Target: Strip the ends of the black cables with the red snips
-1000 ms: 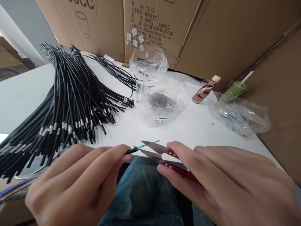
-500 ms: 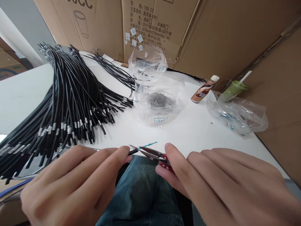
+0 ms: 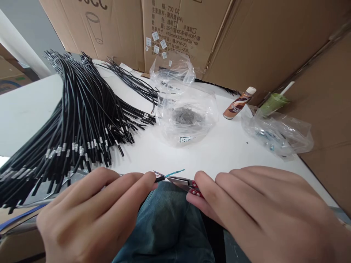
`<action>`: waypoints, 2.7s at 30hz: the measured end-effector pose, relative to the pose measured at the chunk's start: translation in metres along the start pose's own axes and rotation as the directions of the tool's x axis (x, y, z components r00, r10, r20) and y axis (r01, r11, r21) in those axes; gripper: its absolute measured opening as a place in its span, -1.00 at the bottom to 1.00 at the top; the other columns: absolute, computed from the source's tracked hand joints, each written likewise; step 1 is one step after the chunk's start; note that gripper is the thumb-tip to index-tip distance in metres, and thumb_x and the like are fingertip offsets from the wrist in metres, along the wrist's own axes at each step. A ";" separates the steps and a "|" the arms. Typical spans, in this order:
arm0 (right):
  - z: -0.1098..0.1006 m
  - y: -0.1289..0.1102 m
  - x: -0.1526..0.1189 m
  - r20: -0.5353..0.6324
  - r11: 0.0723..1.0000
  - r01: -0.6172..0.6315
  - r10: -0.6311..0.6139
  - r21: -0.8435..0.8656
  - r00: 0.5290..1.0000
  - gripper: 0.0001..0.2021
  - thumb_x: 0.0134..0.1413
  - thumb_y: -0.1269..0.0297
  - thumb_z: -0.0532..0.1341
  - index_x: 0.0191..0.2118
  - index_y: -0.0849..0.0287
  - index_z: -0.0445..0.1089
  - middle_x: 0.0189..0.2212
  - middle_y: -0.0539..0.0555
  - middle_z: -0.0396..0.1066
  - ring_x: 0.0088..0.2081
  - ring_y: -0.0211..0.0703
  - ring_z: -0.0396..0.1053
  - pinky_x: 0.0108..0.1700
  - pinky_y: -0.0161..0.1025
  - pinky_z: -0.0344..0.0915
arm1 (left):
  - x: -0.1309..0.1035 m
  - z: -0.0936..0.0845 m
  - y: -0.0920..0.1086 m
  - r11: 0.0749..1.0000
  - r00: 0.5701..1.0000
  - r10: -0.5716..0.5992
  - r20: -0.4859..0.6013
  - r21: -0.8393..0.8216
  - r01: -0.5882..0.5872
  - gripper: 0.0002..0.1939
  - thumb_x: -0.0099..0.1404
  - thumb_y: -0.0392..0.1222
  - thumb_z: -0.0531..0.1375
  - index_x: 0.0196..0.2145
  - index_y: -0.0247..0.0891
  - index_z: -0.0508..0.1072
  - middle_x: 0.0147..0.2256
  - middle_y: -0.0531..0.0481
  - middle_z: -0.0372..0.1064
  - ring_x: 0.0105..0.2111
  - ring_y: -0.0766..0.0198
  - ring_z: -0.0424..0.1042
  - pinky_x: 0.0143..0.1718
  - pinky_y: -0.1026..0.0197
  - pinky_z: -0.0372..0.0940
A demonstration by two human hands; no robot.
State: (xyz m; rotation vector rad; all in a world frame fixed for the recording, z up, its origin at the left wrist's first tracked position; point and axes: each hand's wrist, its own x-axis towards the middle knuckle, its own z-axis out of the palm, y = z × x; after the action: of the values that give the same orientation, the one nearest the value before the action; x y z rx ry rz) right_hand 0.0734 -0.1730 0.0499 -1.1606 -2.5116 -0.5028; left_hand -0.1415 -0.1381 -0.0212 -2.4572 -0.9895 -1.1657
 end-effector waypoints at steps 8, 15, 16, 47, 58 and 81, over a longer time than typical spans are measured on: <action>0.003 0.033 0.007 0.007 0.941 -0.270 0.275 0.205 0.962 -0.70 0.38 0.10 -0.02 -0.36 0.14 0.20 -0.64 -0.11 0.25 -0.69 -0.34 0.14 -0.63 -0.31 0.02 | 0.003 -0.002 0.004 0.995 0.995 -0.098 -0.004 -0.028 0.098 -0.91 0.27 -0.34 0.22 -0.30 -0.17 0.46 -0.47 0.14 0.49 -0.50 0.31 0.24 -0.47 0.22 0.19; 0.024 0.032 0.027 0.308 0.718 -0.338 0.180 0.608 0.934 -0.81 0.12 0.19 0.29 -0.29 0.15 0.29 -0.51 -0.12 0.39 -0.55 -0.36 0.24 -0.50 -0.40 0.10 | 0.005 -0.001 0.007 0.988 0.989 -0.147 0.025 -0.052 0.148 -0.88 0.31 -0.34 0.14 -0.27 -0.17 0.44 -0.44 0.12 0.49 -0.48 0.29 0.29 -0.44 0.19 0.18; 0.026 0.031 0.030 0.306 0.721 -0.318 0.153 0.615 0.940 -0.84 0.10 0.23 0.30 -0.29 0.17 0.34 -0.52 -0.11 0.41 -0.56 -0.37 0.23 -0.48 -0.39 0.09 | 0.005 -0.001 0.006 0.989 0.990 -0.137 0.024 -0.054 0.139 -0.87 0.31 -0.36 0.13 -0.28 -0.17 0.44 -0.44 0.12 0.50 -0.48 0.29 0.30 -0.45 0.20 0.17; 0.043 0.046 0.047 0.475 0.147 -0.454 -0.355 0.879 0.805 -0.84 0.19 0.36 0.19 -0.30 0.36 0.46 -0.44 0.06 0.42 -0.42 -0.33 0.31 -0.35 -0.38 0.25 | 0.010 -0.012 -0.005 0.946 0.985 -0.026 0.173 -0.314 0.080 -0.83 0.28 -0.43 0.12 -0.32 -0.18 0.40 -0.54 0.12 0.41 -0.55 0.34 0.25 -0.55 0.29 0.19; 0.015 0.030 0.037 0.285 0.840 -0.036 -0.143 0.542 0.948 -0.89 0.13 0.37 0.18 -0.35 0.22 0.46 -0.61 -0.05 0.37 -0.58 -0.32 0.19 -0.50 -0.30 -0.03 | 0.014 -0.009 -0.005 0.957 0.989 -0.060 0.135 -0.274 0.095 -0.85 0.31 -0.38 0.10 -0.35 -0.19 0.40 -0.55 0.14 0.38 -0.56 0.36 0.25 -0.54 0.31 0.17; -0.002 0.009 0.049 0.403 0.910 0.367 -0.415 0.195 0.816 -0.81 -0.25 0.61 0.15 -0.58 0.15 0.24 -0.68 -0.05 0.21 -0.68 -0.34 -0.13 -0.67 -0.24 -0.29 | 0.008 -0.008 -0.007 0.952 0.982 -0.014 0.191 -0.297 0.071 -0.84 0.31 -0.43 0.11 -0.30 -0.20 0.39 -0.55 0.10 0.35 -0.54 0.31 0.18 -0.52 0.26 0.12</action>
State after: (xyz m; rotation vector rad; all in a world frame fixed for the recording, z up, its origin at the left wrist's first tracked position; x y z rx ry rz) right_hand 0.0509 -0.1365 0.0745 -0.7709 -3.1520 -0.2040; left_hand -0.1469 -0.1331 -0.0102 -2.8444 -0.9797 -1.1955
